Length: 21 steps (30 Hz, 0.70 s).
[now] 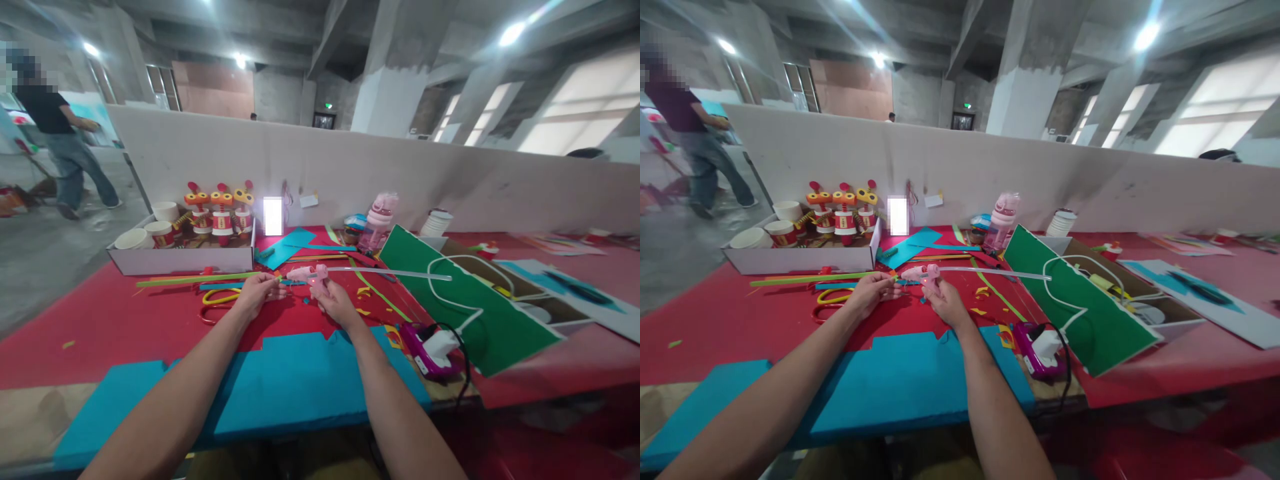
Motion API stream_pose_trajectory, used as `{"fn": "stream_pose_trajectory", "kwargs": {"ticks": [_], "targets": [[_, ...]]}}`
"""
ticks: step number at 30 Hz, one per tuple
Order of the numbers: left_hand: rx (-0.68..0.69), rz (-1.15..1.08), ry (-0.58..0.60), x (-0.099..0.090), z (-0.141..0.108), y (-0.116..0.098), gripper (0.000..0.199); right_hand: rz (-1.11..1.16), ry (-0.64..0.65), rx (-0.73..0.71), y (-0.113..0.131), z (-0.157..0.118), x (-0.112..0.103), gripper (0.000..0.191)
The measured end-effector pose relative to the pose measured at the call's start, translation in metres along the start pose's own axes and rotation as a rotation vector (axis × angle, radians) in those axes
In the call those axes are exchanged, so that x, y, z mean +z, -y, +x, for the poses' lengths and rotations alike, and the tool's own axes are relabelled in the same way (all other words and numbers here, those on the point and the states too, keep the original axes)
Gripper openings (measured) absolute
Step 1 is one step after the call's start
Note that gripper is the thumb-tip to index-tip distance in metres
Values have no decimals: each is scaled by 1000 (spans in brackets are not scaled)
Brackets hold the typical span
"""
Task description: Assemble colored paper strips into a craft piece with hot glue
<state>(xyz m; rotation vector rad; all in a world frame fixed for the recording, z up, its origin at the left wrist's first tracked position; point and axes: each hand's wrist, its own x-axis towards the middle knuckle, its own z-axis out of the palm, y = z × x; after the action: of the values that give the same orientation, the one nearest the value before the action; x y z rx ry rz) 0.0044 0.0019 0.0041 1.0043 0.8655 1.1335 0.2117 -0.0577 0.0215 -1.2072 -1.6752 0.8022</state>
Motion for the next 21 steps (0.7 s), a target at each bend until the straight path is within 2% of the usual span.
{"fn": "stream_pose_trajectory", "kwargs": {"ticks": [6, 13, 21], "targets": [[-8, -6, 10, -1, 0, -1, 23, 26, 10, 5, 4, -1, -1, 32], [-37, -31, 18, -1, -1, -5, 20, 211, 24, 106, 7, 0, 0, 31], [-26, -47, 63, -2, -3, -6, 20, 249, 32, 164, 4, 2, -3, 31]]}}
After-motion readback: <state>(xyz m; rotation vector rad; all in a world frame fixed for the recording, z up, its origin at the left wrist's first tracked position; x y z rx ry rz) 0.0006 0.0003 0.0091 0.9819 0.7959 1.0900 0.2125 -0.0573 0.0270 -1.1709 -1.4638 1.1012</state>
